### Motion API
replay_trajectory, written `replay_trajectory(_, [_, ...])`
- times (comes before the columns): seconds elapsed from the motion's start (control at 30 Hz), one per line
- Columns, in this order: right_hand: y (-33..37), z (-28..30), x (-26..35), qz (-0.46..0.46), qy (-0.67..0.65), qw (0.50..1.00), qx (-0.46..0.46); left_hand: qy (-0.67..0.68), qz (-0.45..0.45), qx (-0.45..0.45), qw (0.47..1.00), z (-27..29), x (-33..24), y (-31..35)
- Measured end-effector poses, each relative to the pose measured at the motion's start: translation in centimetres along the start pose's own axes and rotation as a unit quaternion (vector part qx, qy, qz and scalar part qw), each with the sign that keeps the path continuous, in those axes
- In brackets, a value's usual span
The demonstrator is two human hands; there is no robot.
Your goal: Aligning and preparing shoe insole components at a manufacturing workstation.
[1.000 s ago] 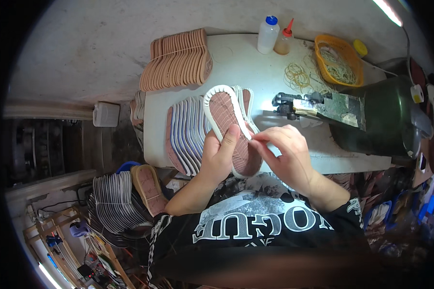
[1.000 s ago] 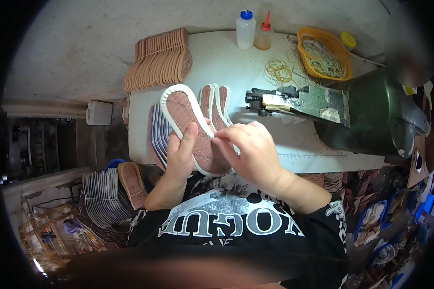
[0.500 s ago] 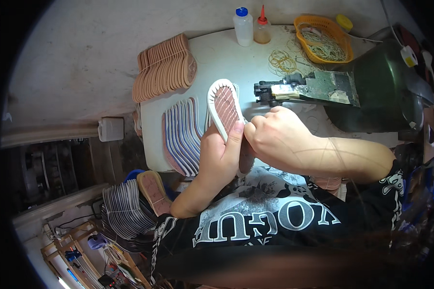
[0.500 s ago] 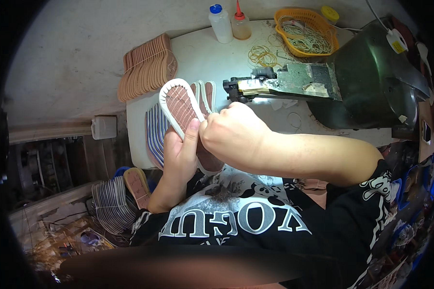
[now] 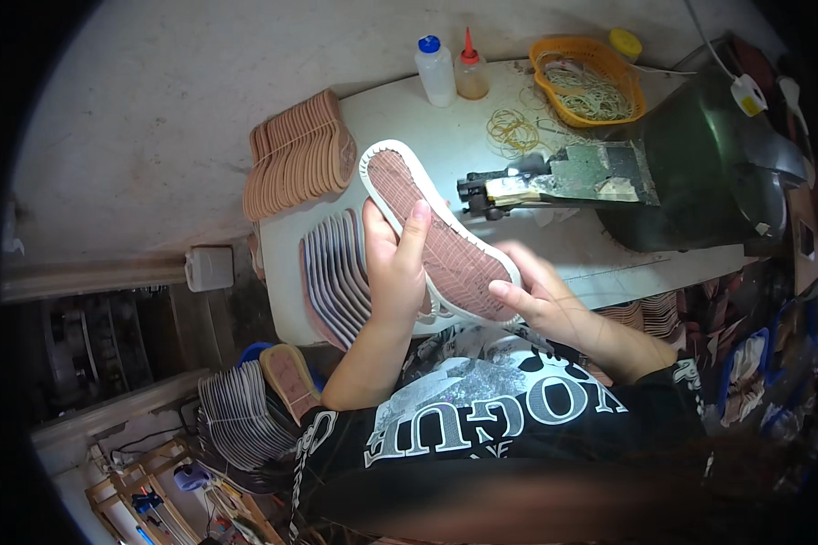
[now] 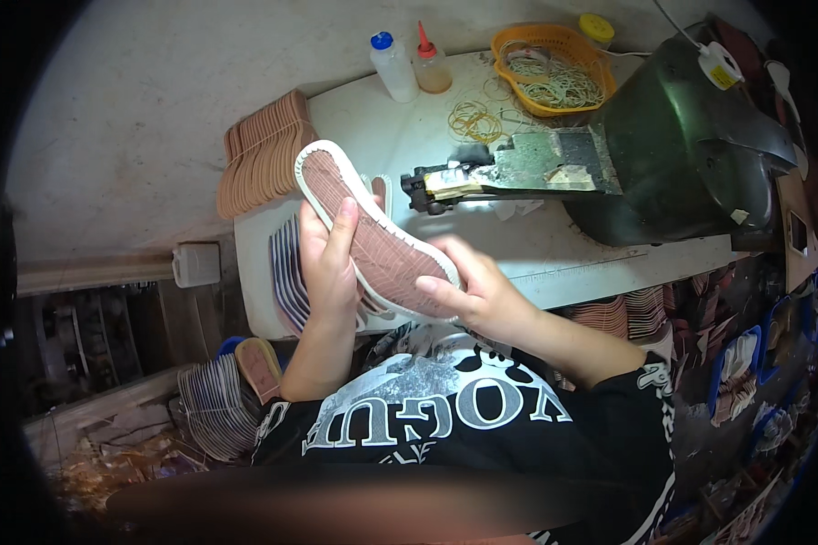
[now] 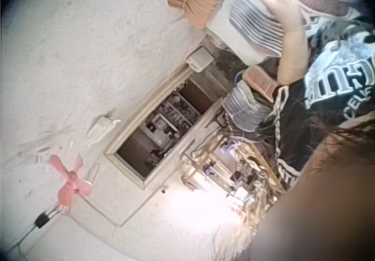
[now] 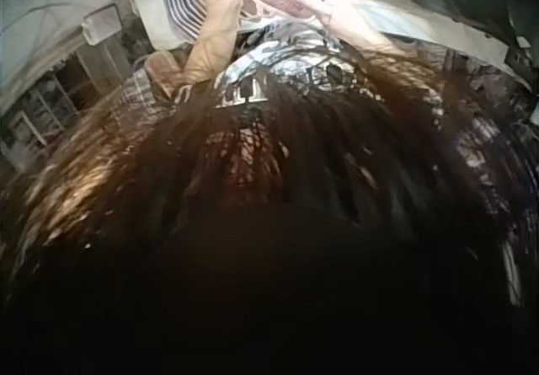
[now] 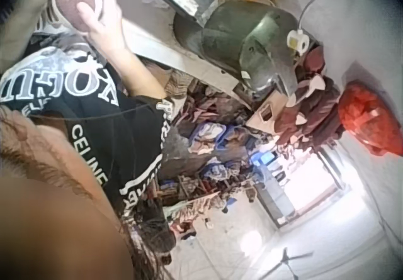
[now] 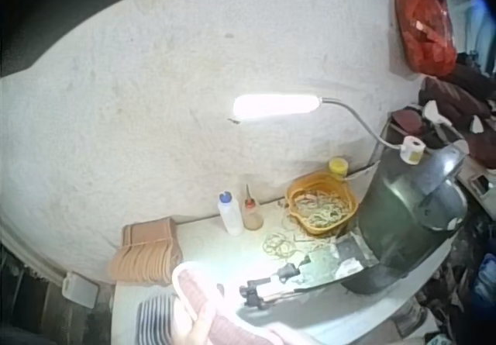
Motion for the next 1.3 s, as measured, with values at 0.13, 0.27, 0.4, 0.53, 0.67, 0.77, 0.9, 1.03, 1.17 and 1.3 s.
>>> replay_trajectory(0.13, [2.8,-0.3,-2.7,-0.087,-0.143,0.986,-0.026,0.008,0.088,0.023,0.996,-0.2,2.4,-3.7])
replay_trajectory(0.27, [3.6,-0.3,-2.0,-0.033,-0.143,0.983,-0.108,-0.099,0.028,-0.005,0.995,-0.5,4.9,-7.5])
replay_trajectory(0.4, [3.7,1.1,-0.9,-0.05,-0.145,0.974,-0.164,-0.25,0.018,-0.015,0.968,-2.3,5.6,-8.7])
replay_trajectory(0.53, [1.9,2.6,-0.7,-0.088,-0.119,0.98,-0.135,-0.36,-0.014,-0.009,0.933,-2.7,5.6,-11.4])
replay_trajectory(0.67, [-1.8,1.7,-2.1,-0.036,-0.123,0.979,-0.157,-0.331,0.157,0.063,0.928,-1.9,5.0,-15.2])
replay_trajectory(0.77, [-3.0,0.4,-0.9,-0.058,-0.107,0.987,-0.105,-0.363,0.145,0.067,0.918,1.1,3.0,-14.9])
replay_trajectory(0.9, [-1.5,-4.6,-1.7,-0.11,-0.054,0.992,-0.001,-0.24,0.124,-0.035,0.962,9.3,0.8,-8.9])
replay_trajectory(1.03, [-3.4,-7.1,-6.8,-0.006,0.184,0.978,0.1,-0.214,0.145,-0.093,0.962,13.1,3.7,-2.0])
replay_trajectory(1.17, [-4.7,-7.9,-6.8,0.085,0.4,0.906,0.108,-0.345,0.135,-0.066,0.926,15.8,10.1,-0.3])
replay_trajectory(1.3, [-4.8,-4.6,-8.5,0.056,0.479,0.876,-0.004,-0.437,0.126,-0.06,0.888,12.4,8.5,-0.3])
Point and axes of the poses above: each hand's wrist, its own y-axis away from the middle knuckle, its own z-axis out of the back of the hand, x = y × z, the point moved 3 cm from there along -y, towards the middle knuckle, and after that the axes turned 10 degrees about z, right-handed, at the moved point
